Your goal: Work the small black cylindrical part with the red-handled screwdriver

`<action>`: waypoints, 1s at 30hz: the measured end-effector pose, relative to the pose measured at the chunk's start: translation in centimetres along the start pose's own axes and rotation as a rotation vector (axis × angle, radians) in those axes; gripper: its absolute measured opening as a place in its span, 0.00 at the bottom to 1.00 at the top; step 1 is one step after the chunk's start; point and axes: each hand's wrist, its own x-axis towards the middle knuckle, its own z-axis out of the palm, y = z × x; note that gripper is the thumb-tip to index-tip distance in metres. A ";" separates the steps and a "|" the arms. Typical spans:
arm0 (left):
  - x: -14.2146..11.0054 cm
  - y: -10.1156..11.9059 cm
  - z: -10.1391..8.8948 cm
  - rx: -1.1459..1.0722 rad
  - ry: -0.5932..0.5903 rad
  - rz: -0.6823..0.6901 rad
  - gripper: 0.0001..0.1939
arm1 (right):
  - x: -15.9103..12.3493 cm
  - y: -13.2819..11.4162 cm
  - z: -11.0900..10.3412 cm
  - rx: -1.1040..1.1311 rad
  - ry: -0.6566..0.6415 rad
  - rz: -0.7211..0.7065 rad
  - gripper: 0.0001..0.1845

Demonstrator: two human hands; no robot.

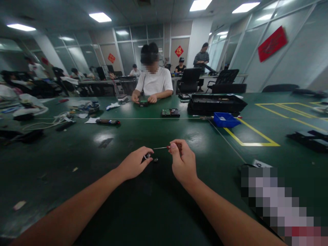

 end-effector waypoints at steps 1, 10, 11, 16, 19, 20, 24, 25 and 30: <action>0.0 0.0 0.2 0.035 -0.014 0.031 0.15 | 0.0 0.0 0.0 0.007 0.000 -0.002 0.10; 0.3 1.1 1.5 0.418 -0.148 0.115 0.19 | -0.3 0.6 0.3 0.022 -0.035 -0.019 0.10; 0.4 1.2 1.5 0.430 -0.152 0.109 0.18 | -0.3 0.7 0.3 0.024 -0.036 -0.024 0.10; 0.3 1.4 0.8 0.391 -0.142 0.084 0.14 | -0.2 0.9 0.2 0.039 -0.032 -0.057 0.10; 0.3 0.9 0.1 0.202 -0.087 0.006 0.12 | -0.1 0.8 0.1 0.037 -0.029 -0.055 0.10; 0.3 0.6 -0.2 0.111 -0.058 -0.033 0.12 | 0.0 0.7 0.0 0.037 -0.023 -0.053 0.10; 0.8 -1.6 -1.5 -0.322 0.073 -0.218 0.12 | 0.0 0.7 0.0 0.049 -0.013 -0.043 0.10; 0.9 -2.2 -1.9 -0.447 0.114 -0.276 0.13 | 0.0 0.8 0.0 0.048 -0.017 -0.042 0.10; 1.2 -5.3 -5.5 -1.123 0.365 -0.558 0.12 | 0.0 0.9 0.0 0.047 -0.035 -0.051 0.10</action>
